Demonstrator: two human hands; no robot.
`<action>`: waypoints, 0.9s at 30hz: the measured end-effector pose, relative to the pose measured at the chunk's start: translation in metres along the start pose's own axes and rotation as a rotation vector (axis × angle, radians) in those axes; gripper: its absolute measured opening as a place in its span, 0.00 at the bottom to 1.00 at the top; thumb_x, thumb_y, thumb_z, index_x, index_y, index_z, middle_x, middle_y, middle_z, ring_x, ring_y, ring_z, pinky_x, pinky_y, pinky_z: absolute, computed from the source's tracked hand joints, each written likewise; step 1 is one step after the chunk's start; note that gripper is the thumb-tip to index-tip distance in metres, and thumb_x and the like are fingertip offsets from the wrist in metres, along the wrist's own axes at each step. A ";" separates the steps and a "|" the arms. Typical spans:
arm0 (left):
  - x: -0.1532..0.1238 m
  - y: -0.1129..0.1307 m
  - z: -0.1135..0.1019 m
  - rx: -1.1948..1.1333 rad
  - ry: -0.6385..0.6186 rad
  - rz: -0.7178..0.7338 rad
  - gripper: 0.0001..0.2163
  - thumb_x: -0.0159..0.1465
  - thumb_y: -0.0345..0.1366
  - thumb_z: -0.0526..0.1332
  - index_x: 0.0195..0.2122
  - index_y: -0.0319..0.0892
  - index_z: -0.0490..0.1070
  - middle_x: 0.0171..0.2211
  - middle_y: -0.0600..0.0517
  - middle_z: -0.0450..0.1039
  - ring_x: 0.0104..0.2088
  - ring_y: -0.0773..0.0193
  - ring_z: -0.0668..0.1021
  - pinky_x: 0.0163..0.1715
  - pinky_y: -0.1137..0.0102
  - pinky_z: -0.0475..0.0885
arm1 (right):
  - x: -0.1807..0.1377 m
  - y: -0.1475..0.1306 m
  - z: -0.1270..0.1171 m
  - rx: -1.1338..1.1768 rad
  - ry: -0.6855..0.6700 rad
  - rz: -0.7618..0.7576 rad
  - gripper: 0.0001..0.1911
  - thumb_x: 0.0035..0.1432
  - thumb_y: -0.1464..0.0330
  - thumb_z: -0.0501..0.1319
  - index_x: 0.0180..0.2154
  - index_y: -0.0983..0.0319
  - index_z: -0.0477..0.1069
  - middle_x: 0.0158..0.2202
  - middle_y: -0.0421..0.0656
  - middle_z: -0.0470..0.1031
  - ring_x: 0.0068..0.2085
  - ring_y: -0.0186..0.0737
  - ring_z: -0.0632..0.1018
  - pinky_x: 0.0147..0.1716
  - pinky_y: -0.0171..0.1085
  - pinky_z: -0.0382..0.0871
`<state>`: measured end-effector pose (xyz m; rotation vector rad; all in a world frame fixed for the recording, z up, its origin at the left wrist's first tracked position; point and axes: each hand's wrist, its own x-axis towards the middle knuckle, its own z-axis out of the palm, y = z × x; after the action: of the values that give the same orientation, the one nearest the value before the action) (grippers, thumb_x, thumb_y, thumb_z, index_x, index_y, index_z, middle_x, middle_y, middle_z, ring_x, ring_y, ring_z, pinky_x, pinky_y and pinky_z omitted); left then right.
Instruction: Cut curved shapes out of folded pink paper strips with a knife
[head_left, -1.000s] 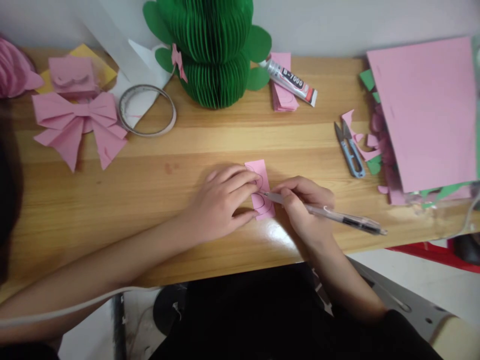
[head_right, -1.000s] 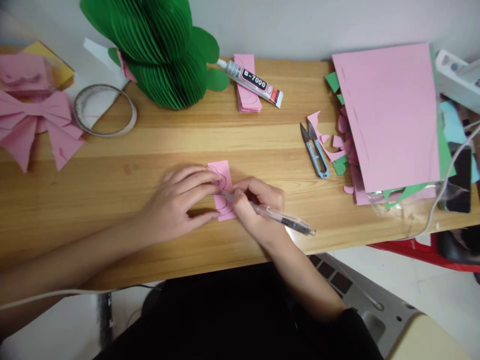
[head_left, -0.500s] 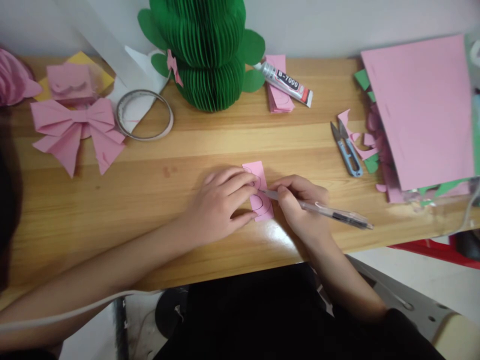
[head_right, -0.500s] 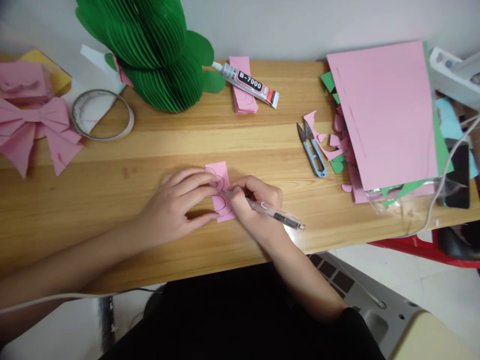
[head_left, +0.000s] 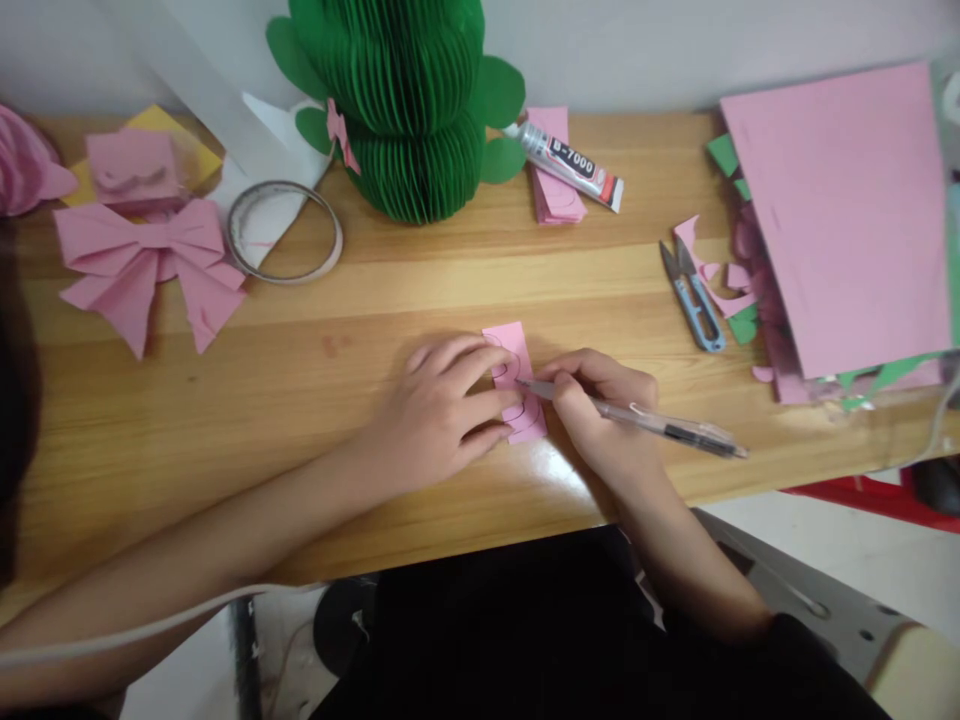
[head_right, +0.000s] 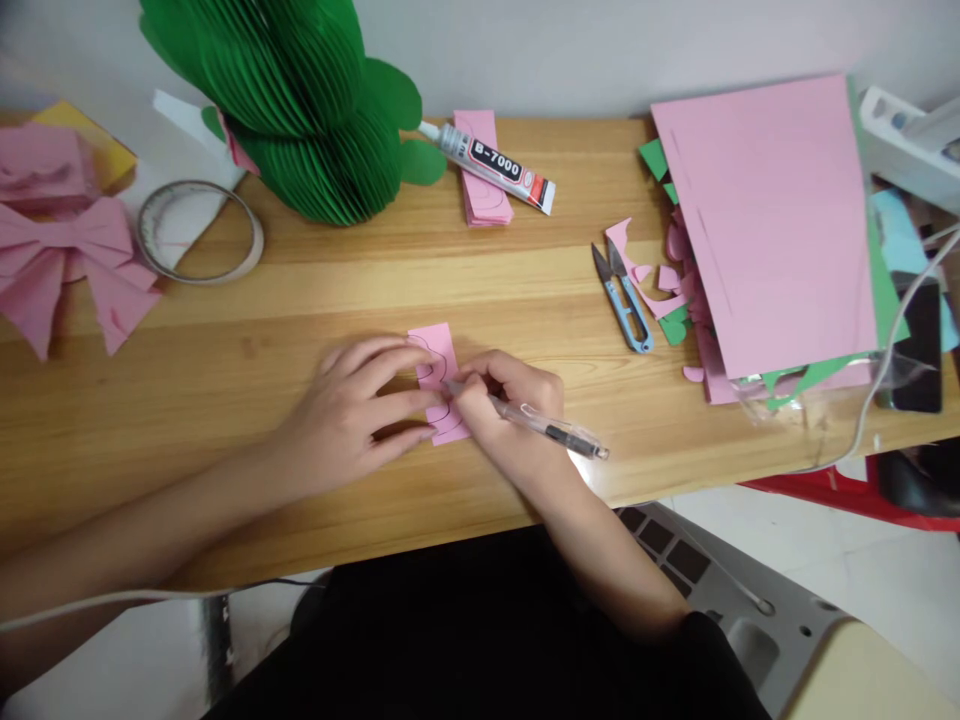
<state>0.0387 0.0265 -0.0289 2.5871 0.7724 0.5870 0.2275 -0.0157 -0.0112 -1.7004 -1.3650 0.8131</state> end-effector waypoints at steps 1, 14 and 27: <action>0.000 0.000 0.000 0.000 -0.001 -0.002 0.06 0.66 0.37 0.64 0.42 0.45 0.77 0.52 0.45 0.73 0.55 0.48 0.71 0.51 0.54 0.67 | 0.000 0.001 0.000 -0.004 0.003 -0.015 0.09 0.52 0.72 0.57 0.26 0.61 0.76 0.19 0.36 0.75 0.21 0.31 0.72 0.22 0.32 0.65; -0.001 0.000 0.001 -0.001 -0.003 -0.010 0.06 0.67 0.38 0.63 0.42 0.45 0.77 0.52 0.46 0.73 0.55 0.49 0.71 0.51 0.54 0.67 | -0.001 -0.001 0.000 0.003 -0.004 0.009 0.10 0.54 0.72 0.57 0.28 0.62 0.77 0.21 0.37 0.77 0.22 0.31 0.73 0.23 0.32 0.67; -0.001 0.000 0.001 0.005 0.004 0.002 0.06 0.67 0.38 0.63 0.41 0.44 0.78 0.51 0.45 0.74 0.55 0.48 0.71 0.50 0.53 0.67 | 0.000 -0.001 0.000 0.011 -0.025 0.012 0.10 0.53 0.72 0.58 0.28 0.62 0.78 0.21 0.38 0.77 0.22 0.31 0.73 0.23 0.32 0.67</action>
<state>0.0386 0.0259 -0.0297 2.5919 0.7734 0.5922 0.2274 -0.0159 -0.0102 -1.6971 -1.3657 0.8500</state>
